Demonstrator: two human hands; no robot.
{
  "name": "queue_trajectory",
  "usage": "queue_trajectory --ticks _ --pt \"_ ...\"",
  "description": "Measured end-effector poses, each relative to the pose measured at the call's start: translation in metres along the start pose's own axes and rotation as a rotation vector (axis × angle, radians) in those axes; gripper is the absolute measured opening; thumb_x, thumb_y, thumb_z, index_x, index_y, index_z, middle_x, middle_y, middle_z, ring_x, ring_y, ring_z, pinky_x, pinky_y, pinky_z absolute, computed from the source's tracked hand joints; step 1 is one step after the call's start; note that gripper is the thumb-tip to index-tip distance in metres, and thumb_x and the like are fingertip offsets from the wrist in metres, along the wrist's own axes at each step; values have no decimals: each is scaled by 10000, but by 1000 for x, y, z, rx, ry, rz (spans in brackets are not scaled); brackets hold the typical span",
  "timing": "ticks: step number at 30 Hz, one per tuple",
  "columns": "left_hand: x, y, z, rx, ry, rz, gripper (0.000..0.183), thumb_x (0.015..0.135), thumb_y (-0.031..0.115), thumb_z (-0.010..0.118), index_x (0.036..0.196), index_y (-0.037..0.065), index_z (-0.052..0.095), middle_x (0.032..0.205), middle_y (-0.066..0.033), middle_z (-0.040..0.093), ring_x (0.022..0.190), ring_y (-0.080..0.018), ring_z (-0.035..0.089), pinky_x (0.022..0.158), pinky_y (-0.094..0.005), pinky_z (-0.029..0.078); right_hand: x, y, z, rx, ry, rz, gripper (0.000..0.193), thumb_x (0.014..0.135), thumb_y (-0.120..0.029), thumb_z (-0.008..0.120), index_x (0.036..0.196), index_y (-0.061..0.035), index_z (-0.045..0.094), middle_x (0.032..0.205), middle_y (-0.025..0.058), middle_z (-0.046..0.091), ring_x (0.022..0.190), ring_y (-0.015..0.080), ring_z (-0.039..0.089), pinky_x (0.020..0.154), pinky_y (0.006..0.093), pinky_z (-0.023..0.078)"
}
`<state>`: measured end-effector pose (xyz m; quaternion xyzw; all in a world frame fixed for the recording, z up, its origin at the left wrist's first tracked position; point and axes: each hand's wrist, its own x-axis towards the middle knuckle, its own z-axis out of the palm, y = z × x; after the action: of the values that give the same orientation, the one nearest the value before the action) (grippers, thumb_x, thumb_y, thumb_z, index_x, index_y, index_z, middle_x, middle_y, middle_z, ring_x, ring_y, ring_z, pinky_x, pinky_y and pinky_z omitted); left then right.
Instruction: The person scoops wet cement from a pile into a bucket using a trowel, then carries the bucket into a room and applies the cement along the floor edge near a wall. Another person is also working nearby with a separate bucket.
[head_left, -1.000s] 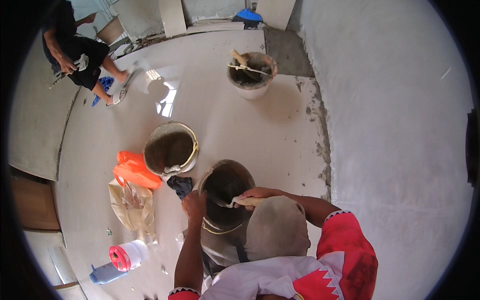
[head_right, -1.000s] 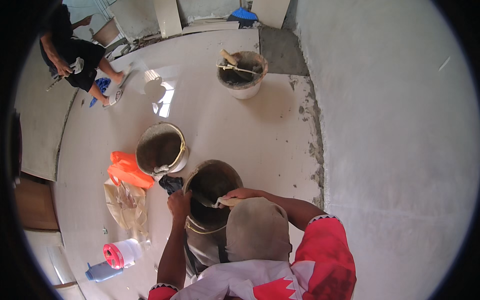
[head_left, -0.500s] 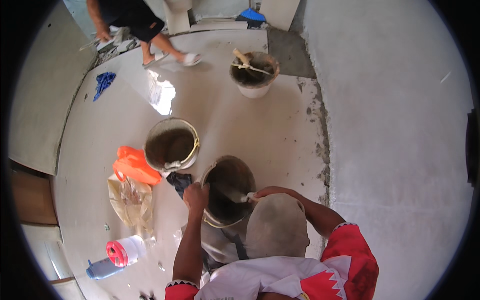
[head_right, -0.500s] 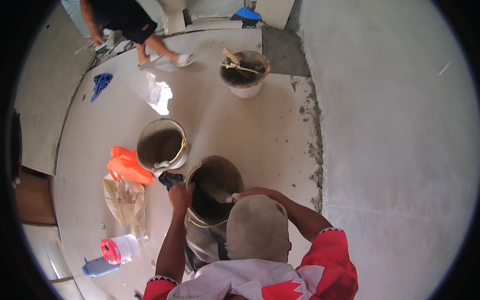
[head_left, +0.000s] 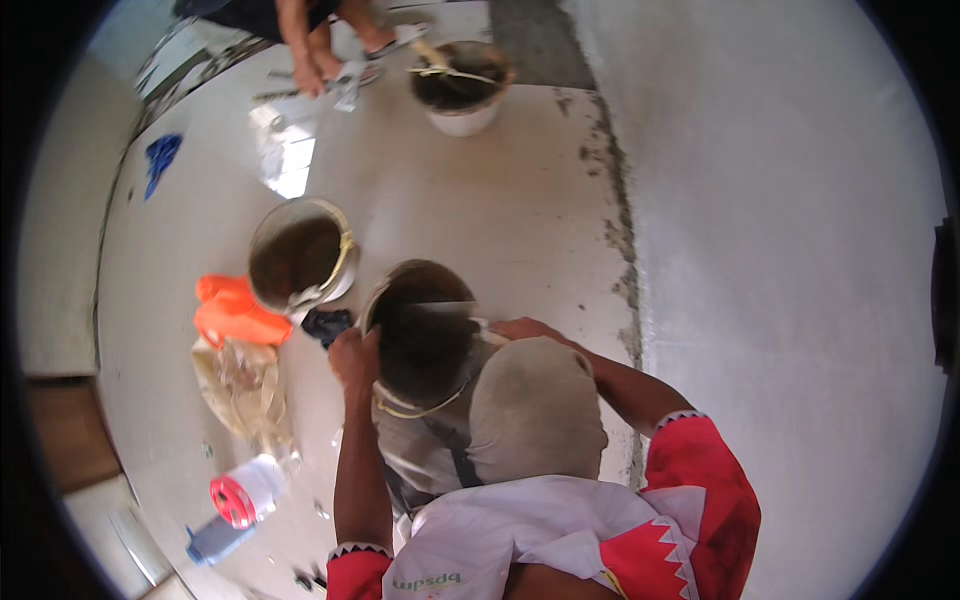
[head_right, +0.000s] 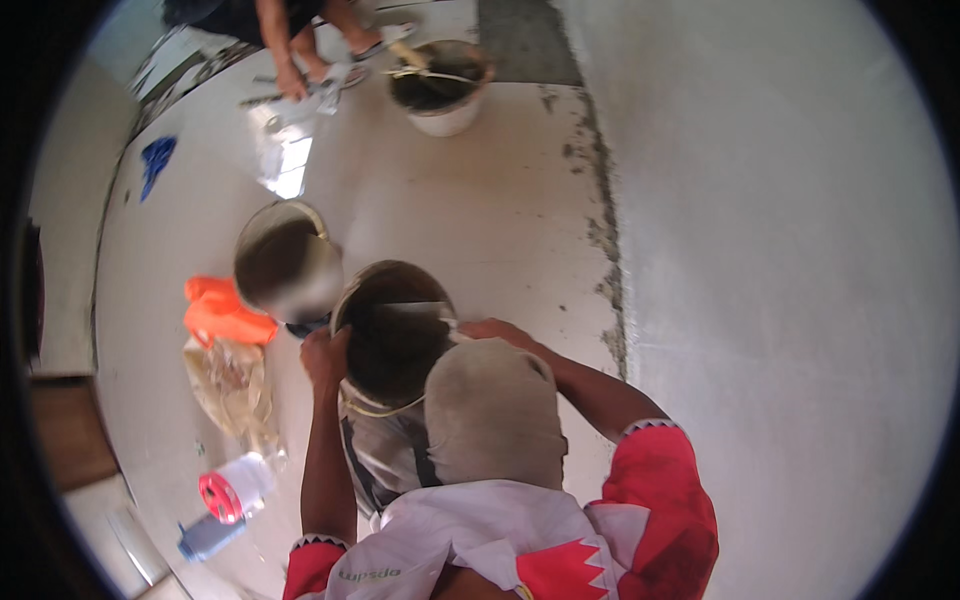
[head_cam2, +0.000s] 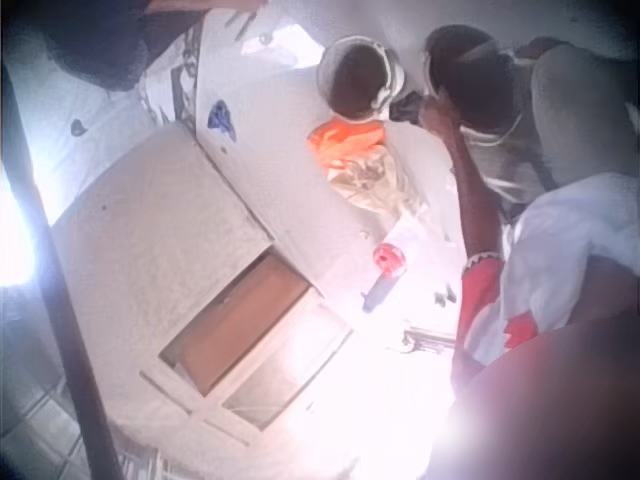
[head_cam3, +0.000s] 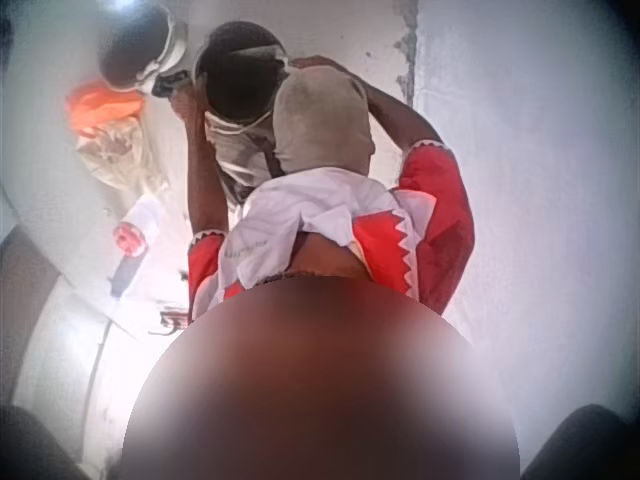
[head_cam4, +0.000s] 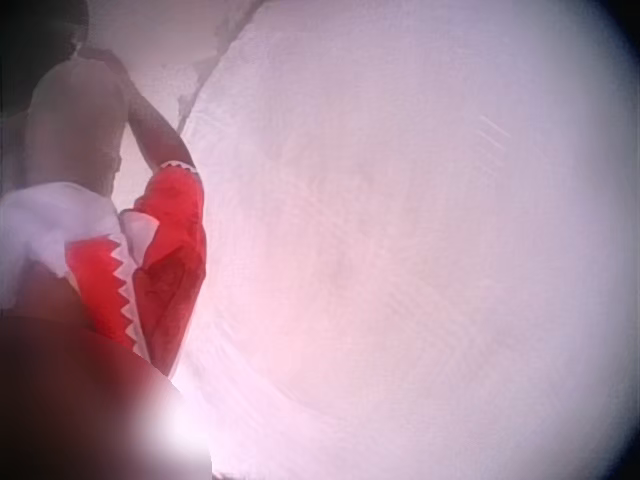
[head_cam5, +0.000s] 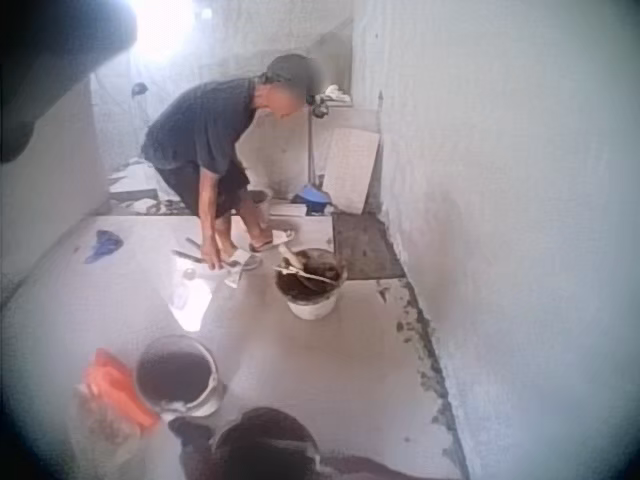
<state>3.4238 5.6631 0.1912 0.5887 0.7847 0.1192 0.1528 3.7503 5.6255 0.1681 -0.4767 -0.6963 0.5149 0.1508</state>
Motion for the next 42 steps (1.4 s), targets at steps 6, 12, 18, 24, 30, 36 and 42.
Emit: queue_trajectory --ticks 6,12,18,24,30,36,42 --pt "-3 12 -3 -7 -15 -31 425 782 414 690 719 -5 658 740 -249 642 750 -428 642 712 -499 478 35 -15 16 -353 -181 192 266 891 -254 585 1095 -87 611 958 202 659 923 415 655 782 509 519" --pt "-5 9 -2 -30 -34 -65 387 793 389 674 756 4 687 702 -221 644 705 -379 651 690 -478 476 40 -5 27 -474 -273 80 265 885 -263 579 1080 -86 604 977 200 660 931 390 662 782 505 531" --pt "0 3 -2 -65 2 -9 413 779 387 697 716 -19 658 701 -236 639 693 -429 631 693 -513 472 22 30 38 -216 -50 -56 306 897 -316 573 1099 -87 585 1040 165 658 916 366 666 780 466 531" --pt "1 3 -15 -44 -31 -13 421 789 350 689 759 -69 662 682 -249 639 629 -383 611 650 -483 458 -40 55 70 312 611 140 405 915 -332 593 1236 -87 565 1042 175 668 967 329 661 818 416 518" --pt "7 8 -8 -104 -89 -37 417 799 353 678 775 -63 673 687 -231 637 643 -376 595 672 -485 446 -20 114 50 653 1154 628 448 914 -306 608 1213 11 505 813 212 660 752 346 678 660 423 538" --pt "7 7 0 -75 -75 40 425 807 377 676 785 -48 684 692 -230 636 674 -377 607 681 -493 442 54 181 -55 626 1443 645 417 885 -279 604 1134 42 511 864 256 656 780 412 672 687 463 546" --pt "-1 22 -6 -5 -89 -11 404 805 362 685 807 -42 699 691 -214 649 647 -353 613 672 -467 452 76 212 -102 342 1417 753 354 868 -228 563 1101 35 520 976 314 645 935 464 639 824 511 520"
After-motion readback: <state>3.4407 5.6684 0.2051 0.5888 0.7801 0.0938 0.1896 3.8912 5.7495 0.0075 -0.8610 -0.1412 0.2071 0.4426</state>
